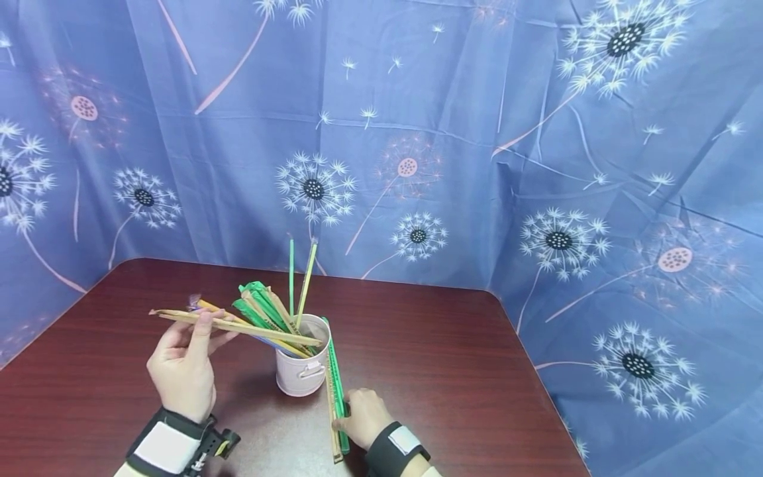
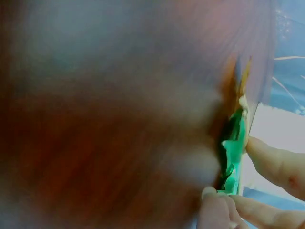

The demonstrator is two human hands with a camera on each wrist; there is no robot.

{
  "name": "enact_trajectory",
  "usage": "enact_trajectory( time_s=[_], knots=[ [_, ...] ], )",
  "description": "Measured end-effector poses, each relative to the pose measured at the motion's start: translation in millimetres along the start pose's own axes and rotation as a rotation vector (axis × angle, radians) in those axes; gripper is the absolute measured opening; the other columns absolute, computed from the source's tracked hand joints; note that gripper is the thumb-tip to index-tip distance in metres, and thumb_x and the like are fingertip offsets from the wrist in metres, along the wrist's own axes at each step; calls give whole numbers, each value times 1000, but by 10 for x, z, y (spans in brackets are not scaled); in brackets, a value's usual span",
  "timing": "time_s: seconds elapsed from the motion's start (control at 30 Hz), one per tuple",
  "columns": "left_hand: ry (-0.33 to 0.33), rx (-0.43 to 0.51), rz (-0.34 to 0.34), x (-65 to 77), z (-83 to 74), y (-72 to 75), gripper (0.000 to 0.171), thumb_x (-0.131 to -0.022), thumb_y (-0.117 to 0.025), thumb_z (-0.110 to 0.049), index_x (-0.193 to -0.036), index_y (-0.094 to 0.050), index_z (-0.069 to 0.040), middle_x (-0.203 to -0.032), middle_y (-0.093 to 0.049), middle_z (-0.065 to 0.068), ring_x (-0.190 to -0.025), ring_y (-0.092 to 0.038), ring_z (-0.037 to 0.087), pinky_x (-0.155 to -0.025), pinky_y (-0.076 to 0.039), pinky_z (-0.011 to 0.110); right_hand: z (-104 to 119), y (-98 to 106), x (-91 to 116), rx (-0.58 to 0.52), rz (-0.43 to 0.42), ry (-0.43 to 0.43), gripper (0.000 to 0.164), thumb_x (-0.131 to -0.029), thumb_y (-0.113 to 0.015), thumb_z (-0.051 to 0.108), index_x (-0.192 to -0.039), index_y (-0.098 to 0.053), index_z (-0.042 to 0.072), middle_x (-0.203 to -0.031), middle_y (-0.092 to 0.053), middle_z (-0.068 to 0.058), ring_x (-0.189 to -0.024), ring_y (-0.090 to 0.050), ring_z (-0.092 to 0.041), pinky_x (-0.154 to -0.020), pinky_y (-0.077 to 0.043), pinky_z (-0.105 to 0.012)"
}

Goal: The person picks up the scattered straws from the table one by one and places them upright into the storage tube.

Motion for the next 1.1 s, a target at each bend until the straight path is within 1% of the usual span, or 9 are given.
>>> enact_trajectory(
  time_s=[0.1, 0.4, 0.47, 0.6, 0.67, 0.77, 0.87, 1.0, 1.1],
  knots=[
    [-3, -10, 14, -6, 6, 15, 10, -92, -63, 7, -98, -65, 14, -90, -76, 10, -81, -74, 16, -65, -62, 30, -1, 5, 3, -10, -3, -16, 31, -75, -82, 15, -97, -70, -4, -66, -61, 1, -60, -52, -6, -53, -44, -22],
    [-13, -237, 101, 57, 64, 62, 18, -91, -65, 5, -103, -64, 19, -90, -76, -1, -74, -74, 7, -67, -61, 23, -24, -13, 15, -103, 1, -63, 28, -76, -78, 8, -98, -69, -6, -64, -60, 1, -50, -51, -5, -44, -45, -21],
    [-16, -308, 115, 68, 71, 63, 18, -91, -66, 4, -103, -66, 17, -88, -76, -4, -72, -73, 6, -67, -61, 22, -20, -21, 21, -129, 5, -78, 29, -76, -78, 7, -100, -69, -7, -64, -60, 0, -47, -52, -6, -42, -46, -21],
    [-33, -482, 146, 98, 80, 56, 13, -90, -70, -1, -100, -72, 7, -86, -74, -13, -67, -72, 4, -65, -60, 19, -13, -29, 25, -180, 12, -106, 27, -77, -77, 4, -99, -68, -8, -66, -60, -2, -45, -55, -9, -39, -48, -22],
    [-53, -541, 172, 113, 94, 49, 12, -89, -71, -2, -99, -74, 3, -86, -74, -16, -66, -72, 3, -65, -60, 18, -13, -25, 27, -204, 17, -116, 25, -77, -77, 3, -97, -67, -8, -67, -60, -3, -45, -56, -10, -38, -49, -23],
    [-65, -576, 199, 131, 121, 40, 11, -88, -72, -2, -98, -76, 0, -88, -73, -18, -66, -71, 3, -64, -59, 18, -15, -18, 30, -228, 28, -126, 24, -78, -77, 2, -97, -66, -8, -68, -60, -5, -44, -57, -10, -37, -50, -24],
    [-63, -599, 214, 146, 150, 32, 10, -88, -73, -3, -97, -77, -2, -89, -74, -13, -65, -71, 3, -62, -59, 18, -18, -15, 34, -245, 36, -130, 24, -78, -76, 1, -97, -66, -9, -67, -60, -5, -42, -56, -9, -37, -50, -24],
    [-44, -635, 230, 164, 178, 29, 8, -87, -75, -5, -95, -77, -4, -86, -77, 4, -64, -71, 3, -61, -60, 20, -18, -21, 42, -260, 39, -137, 24, -78, -76, 1, -97, -65, -9, -67, -60, -4, -42, -56, -9, -37, -50, -24],
    [-20, -679, 240, 176, 196, 33, 7, -87, -76, -8, -93, -78, -5, -82, -76, 11, -62, -70, 1, -60, -58, 17, -19, -25, 47, -264, 40, -142, 23, -78, -76, 0, -96, -65, -8, -67, -59, -4, -43, -57, -10, -37, -50, -24]
  ],
)
Point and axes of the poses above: each hand's wrist, its own x-axis away from the middle knuckle, its own y-axis out of the back of the hand, z = x × y, the point moved 1 cm from there along -x, towards the middle knuckle
